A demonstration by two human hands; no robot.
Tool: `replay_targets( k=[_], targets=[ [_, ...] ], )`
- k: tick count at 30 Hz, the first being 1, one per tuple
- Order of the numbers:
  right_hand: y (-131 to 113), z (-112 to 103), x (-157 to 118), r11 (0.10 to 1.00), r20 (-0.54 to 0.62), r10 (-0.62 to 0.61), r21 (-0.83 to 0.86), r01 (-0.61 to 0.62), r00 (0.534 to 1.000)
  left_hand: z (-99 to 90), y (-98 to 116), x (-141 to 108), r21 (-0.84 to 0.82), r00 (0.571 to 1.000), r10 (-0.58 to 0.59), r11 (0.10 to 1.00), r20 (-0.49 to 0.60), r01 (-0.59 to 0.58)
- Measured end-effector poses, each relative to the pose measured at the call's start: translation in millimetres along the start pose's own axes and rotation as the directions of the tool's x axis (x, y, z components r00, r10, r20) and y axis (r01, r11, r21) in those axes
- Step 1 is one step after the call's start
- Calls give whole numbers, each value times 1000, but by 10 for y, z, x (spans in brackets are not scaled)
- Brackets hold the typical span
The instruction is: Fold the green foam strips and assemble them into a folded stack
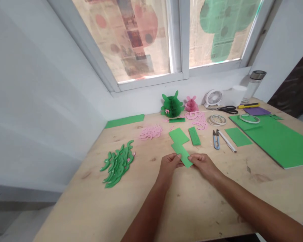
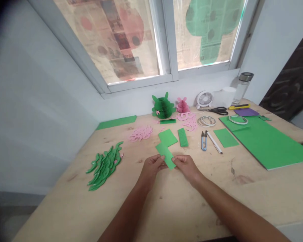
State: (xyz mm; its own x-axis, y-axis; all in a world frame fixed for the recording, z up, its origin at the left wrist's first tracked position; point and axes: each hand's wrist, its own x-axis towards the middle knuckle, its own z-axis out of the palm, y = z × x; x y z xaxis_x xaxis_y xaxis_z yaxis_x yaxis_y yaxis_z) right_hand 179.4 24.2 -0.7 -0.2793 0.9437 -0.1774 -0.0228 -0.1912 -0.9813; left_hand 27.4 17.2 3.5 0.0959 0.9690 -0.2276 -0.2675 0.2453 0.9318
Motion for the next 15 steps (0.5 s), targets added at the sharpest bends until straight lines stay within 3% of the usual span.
replay_targets(
  k=[6,15],
  targets=[
    [-12,-10,-1,994,43,-11,-106,16,999,-39,-69,32,-7,999,-27,1000,-42,26],
    [40,-23,3,980,41,23,-199,-15,999,-62,-87,44,-29,1000,-25,999,-12,25]
  ],
)
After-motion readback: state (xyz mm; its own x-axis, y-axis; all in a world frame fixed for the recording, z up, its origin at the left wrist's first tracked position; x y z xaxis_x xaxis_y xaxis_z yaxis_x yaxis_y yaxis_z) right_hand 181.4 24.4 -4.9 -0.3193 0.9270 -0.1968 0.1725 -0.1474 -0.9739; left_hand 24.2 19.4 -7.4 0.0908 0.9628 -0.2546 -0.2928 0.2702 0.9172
